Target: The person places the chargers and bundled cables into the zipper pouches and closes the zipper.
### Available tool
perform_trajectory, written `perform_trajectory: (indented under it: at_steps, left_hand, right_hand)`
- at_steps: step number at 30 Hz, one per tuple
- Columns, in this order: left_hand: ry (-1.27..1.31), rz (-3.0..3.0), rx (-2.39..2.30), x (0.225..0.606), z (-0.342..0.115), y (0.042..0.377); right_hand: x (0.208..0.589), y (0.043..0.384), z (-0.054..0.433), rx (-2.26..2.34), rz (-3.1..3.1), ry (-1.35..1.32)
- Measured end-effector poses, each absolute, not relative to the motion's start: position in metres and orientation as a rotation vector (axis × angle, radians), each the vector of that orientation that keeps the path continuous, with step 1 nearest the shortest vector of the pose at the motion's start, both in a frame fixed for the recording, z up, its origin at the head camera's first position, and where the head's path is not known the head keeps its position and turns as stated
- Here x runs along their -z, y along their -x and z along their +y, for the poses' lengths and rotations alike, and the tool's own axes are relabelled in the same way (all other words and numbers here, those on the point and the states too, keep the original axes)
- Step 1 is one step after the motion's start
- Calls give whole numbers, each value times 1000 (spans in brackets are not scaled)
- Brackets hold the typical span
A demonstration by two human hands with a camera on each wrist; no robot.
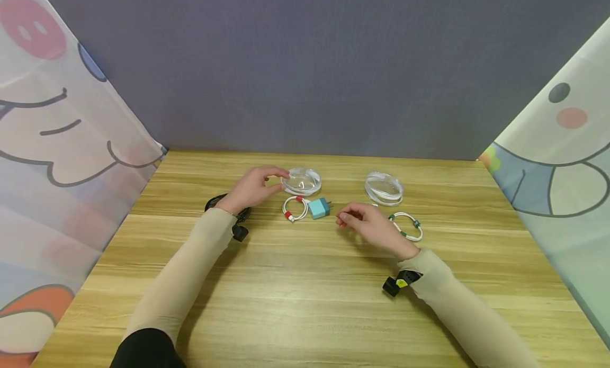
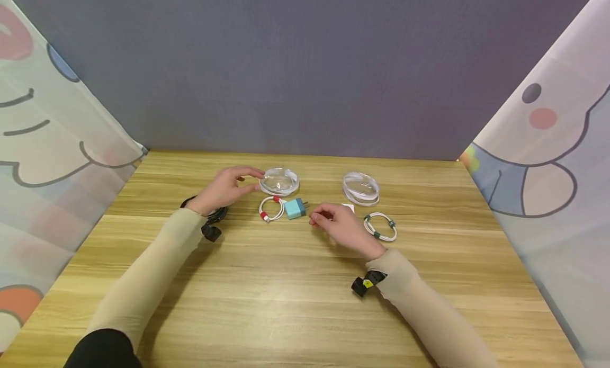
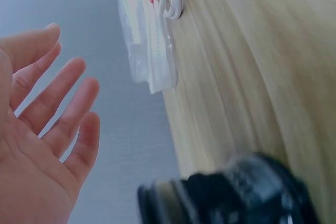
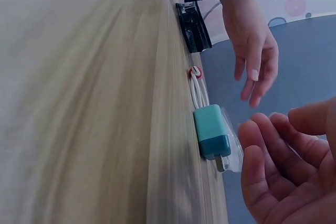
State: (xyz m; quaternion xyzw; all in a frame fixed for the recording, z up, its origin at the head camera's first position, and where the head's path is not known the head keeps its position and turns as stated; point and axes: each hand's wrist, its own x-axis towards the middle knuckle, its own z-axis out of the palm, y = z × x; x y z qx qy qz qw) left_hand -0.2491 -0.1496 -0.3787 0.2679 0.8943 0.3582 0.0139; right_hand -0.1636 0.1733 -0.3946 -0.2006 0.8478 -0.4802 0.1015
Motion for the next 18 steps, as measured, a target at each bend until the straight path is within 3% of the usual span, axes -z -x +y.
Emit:
perform_trajectory:
  at_steps: [18]
  left_hand:
    - [-688,2557,-1365,409,-132,289]
  right_hand:
    - [404,200,136,1553,2640,657]
